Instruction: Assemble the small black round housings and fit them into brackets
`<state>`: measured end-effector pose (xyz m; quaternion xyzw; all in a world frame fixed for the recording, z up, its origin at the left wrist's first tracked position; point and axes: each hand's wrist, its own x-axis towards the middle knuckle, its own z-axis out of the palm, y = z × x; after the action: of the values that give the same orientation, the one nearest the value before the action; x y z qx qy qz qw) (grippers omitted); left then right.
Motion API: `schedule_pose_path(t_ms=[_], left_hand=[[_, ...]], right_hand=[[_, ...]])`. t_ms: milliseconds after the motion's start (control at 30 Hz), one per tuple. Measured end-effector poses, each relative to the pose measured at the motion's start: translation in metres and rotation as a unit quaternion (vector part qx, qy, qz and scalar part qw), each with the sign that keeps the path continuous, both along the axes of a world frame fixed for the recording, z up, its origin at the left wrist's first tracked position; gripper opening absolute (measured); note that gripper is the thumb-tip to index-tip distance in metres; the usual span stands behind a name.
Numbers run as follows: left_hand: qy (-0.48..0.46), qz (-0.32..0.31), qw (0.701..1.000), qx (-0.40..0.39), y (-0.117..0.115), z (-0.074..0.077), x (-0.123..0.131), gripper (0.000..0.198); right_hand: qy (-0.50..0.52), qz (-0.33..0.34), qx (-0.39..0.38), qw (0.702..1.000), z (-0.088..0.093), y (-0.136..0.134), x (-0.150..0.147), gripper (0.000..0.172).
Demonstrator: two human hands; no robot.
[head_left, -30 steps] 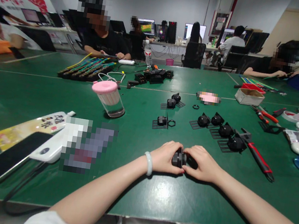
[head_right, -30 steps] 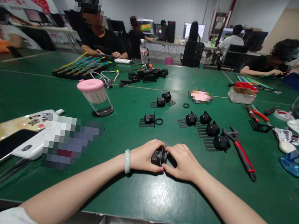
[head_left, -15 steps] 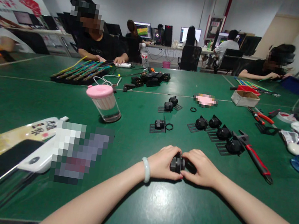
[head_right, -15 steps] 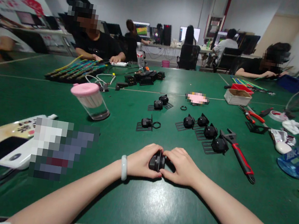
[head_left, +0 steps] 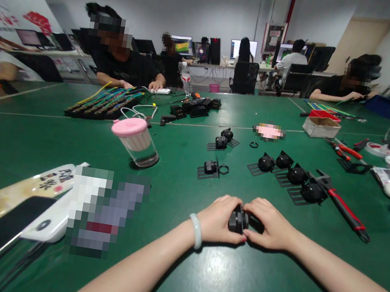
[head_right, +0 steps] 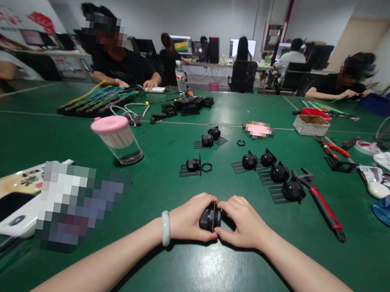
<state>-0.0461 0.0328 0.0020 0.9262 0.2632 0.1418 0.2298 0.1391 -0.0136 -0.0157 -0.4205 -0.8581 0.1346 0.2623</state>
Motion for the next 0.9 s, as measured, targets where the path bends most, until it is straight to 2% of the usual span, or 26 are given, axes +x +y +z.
schedule_pose_path(t_ms=[333,500,667,900], left_hand=[[0.008,-0.006,1.000,0.019,0.002,-0.001,-0.003,0.050],[0.011,-0.018,0.999,0.035,0.003,-0.002,-0.003,0.049],[0.002,-0.019,0.999,0.035,0.005,-0.003,-0.002,0.043],[0.010,-0.012,0.998,0.059,0.008,-0.004,-0.002,0.042]], right_hand=[[0.017,0.009,0.012,1.000,-0.008,0.004,-0.005,0.038],[0.014,0.009,0.025,1.000,-0.006,0.005,-0.007,0.032],[0.016,0.028,0.051,0.998,-0.010,0.016,-0.014,0.019],[0.005,0.018,0.058,0.998,-0.014,0.025,-0.018,0.019]])
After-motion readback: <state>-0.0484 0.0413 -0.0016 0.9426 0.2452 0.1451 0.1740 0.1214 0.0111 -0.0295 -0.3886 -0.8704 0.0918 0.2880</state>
